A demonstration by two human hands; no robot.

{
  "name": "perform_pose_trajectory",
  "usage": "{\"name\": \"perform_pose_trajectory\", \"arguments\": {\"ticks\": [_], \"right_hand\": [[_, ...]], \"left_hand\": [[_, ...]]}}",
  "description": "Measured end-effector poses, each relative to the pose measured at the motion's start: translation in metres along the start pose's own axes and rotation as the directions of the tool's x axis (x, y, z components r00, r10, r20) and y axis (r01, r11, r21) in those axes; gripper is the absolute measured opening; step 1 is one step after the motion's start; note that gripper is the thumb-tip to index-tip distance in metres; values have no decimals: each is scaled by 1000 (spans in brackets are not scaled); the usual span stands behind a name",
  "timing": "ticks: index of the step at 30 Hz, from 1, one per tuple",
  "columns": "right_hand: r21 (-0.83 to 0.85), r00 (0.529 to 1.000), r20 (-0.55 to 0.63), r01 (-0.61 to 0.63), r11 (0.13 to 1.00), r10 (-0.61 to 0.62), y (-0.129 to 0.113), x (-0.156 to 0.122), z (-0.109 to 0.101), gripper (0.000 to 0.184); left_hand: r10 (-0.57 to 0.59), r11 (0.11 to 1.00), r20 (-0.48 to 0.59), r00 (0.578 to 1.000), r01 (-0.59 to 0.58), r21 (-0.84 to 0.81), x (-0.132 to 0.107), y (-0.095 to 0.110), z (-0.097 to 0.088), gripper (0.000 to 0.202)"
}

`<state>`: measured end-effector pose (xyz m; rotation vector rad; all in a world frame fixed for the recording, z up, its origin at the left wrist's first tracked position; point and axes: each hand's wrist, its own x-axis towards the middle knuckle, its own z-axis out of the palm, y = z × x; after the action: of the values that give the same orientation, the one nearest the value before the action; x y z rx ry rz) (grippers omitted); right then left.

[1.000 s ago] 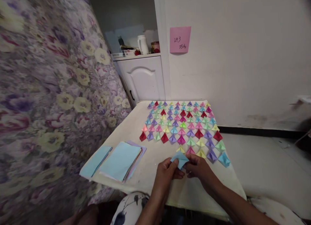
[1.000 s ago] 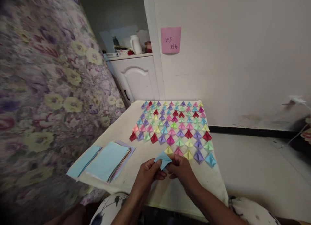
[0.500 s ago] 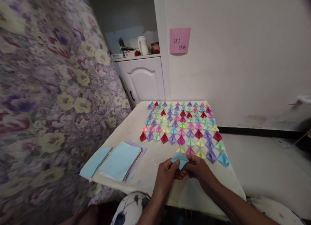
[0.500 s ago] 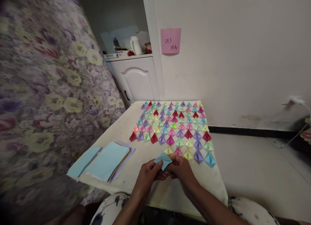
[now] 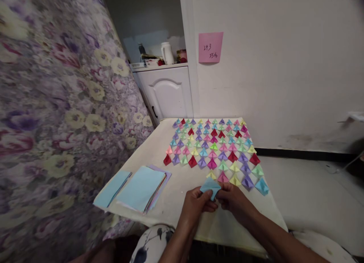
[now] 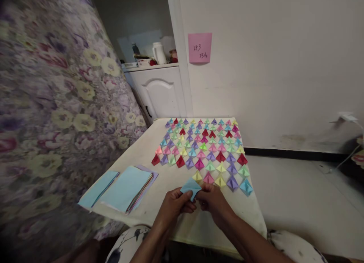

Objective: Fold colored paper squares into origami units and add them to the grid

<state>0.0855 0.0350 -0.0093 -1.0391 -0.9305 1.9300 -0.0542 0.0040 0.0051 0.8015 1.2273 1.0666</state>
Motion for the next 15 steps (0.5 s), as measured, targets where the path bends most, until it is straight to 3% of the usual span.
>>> {"name": "perform_pose_trajectory", "arguments": {"ticks": [4,11,15], "right_hand": [[83,997,63,-44,996,39,-4,-2,-2,9],[129,997,55,-67,989,61,-7,-5,0,8],[190,993,112,-52,980,31,-8,-8,-1,12]], "left_hand": [[-4,1000,17,1000,4,-20,1,0,-1,27],[-6,999,35,999,8,-39,-1,2,0,28],[7,999,23,1000,-6,-44,-1,2,0,28]]}}
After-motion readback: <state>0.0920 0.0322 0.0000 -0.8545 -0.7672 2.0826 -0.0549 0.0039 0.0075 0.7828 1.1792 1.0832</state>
